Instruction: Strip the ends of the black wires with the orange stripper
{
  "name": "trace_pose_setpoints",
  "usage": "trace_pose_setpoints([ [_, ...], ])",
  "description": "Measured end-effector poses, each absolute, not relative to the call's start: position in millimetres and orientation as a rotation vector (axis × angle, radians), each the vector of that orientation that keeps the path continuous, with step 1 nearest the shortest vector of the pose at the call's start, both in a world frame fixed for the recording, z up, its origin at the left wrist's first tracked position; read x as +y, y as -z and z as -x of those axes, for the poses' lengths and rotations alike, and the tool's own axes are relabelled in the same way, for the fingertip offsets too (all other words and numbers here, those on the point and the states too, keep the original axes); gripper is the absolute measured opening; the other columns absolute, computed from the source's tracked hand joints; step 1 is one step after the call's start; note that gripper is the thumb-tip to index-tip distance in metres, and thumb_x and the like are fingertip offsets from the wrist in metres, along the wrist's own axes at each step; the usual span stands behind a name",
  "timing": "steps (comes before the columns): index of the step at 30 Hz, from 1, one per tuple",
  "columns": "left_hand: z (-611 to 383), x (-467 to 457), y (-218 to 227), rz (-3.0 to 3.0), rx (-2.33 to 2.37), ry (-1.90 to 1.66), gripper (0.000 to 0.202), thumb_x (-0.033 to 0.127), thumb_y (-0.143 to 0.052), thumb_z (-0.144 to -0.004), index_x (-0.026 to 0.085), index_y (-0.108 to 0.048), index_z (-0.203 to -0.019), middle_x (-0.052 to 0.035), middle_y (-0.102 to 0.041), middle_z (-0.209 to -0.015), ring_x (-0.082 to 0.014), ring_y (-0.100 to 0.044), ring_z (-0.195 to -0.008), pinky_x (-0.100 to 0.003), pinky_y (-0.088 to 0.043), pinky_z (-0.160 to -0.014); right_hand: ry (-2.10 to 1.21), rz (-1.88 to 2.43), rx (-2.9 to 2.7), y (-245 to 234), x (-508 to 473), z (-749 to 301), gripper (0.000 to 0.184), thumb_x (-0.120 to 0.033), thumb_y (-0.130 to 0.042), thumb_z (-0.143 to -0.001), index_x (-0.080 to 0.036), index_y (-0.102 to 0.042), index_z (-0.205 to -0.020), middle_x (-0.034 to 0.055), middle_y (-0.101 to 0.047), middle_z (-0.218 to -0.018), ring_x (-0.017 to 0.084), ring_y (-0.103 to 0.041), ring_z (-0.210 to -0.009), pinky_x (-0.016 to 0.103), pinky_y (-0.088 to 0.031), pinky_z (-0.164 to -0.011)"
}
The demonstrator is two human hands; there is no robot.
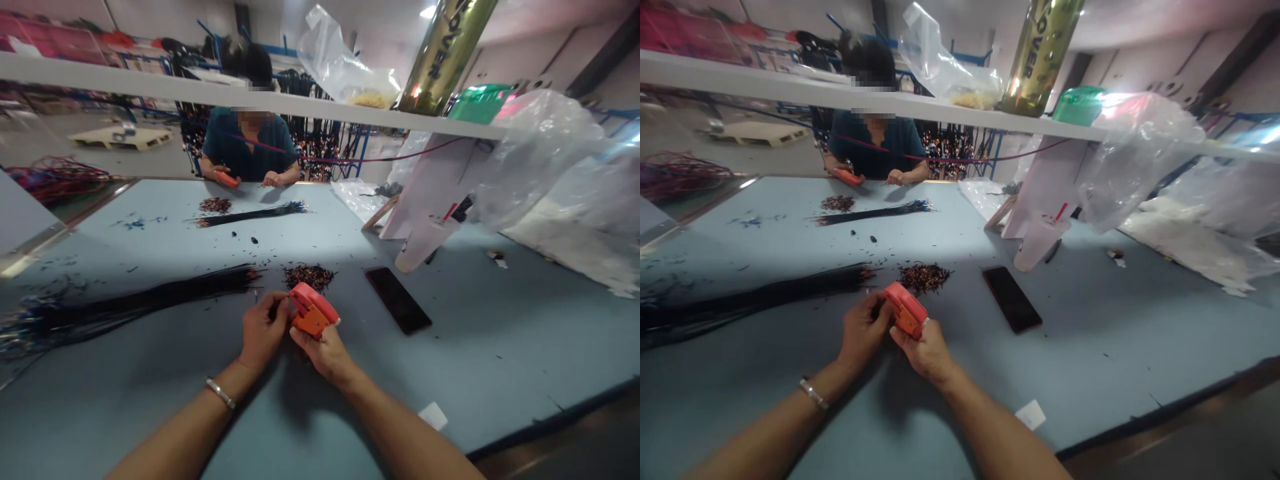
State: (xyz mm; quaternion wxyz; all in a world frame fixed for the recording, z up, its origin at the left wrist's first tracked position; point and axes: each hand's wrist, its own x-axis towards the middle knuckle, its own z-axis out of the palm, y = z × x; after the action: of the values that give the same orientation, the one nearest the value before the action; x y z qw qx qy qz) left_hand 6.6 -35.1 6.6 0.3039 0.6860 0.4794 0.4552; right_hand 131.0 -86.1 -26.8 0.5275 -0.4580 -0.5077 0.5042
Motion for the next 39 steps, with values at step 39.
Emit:
trace_pose_setpoints([
  [39,-6,-22,7,-1.436,1.223,-1.306,0.022,0.038,-0.058,-0.077,0.017,-0.064,-0.075,0.001,-0.06,-0.066,-0.0137,-0.052,-0.064,-0.024,-0.044,-0.061,-1.264,1.077,-1.22,10,-95,-136,0.044,-0.058,-0.065,-0.081,-0.018,-0.057,-0.099,-0.002,-0.053,-0.067,0.009,-0.046,-0.048,0.022,-0.039,-0.045],
])
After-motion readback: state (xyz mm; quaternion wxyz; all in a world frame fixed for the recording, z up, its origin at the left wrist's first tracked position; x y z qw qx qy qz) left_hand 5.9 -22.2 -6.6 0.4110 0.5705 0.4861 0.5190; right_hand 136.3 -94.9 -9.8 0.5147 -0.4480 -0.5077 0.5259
